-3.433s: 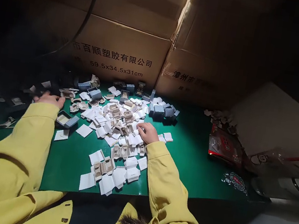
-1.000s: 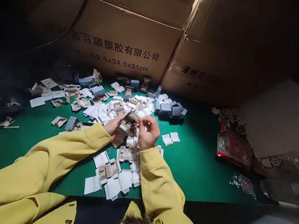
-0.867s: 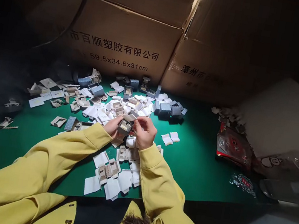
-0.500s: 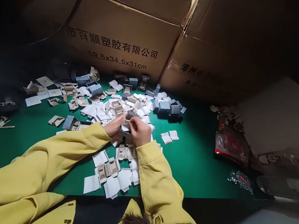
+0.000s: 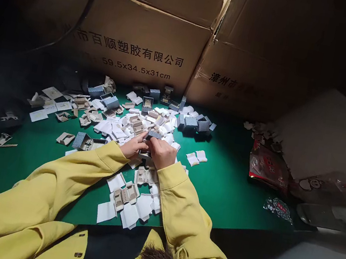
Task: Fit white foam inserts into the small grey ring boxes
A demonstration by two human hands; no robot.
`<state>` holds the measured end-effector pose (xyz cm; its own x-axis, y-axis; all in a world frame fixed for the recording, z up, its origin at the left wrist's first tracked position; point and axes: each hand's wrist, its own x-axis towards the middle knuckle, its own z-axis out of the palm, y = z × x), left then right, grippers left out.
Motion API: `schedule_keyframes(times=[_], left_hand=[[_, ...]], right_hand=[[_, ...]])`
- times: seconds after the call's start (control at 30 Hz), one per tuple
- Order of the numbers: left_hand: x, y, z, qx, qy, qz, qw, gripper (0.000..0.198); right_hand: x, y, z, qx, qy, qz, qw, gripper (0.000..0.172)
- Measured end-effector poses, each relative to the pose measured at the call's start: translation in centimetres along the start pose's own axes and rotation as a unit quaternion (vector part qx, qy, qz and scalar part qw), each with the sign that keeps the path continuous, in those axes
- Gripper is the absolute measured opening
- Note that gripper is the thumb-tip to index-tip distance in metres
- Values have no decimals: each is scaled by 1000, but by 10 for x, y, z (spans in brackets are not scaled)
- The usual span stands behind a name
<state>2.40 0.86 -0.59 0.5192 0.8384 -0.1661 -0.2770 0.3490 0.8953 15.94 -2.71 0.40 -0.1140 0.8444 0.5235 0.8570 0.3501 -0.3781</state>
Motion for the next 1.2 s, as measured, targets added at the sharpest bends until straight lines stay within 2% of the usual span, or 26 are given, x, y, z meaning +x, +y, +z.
schedule_keyframes(times=[0.47,0.73,0.87,1.07,1.2], left_hand=[[1,6,3,80,22,30,996,45],[2,1,1,58,26,38,997,41],[1,1,3,64,28,28,997,43],[1,2,4,79,26,18,996,51],[3,0,3,80,28,15,996,53]], right_hand=[[-2,-2,2,-91,14,-36,995,34],[-3,1,1,-88,11,-51,995,33],[-3,3,3,-80,4,-38,996,33],[-5,4,6,-112,43,-52,991,34],[-5,2,6,-108,44,-31,993,34]])
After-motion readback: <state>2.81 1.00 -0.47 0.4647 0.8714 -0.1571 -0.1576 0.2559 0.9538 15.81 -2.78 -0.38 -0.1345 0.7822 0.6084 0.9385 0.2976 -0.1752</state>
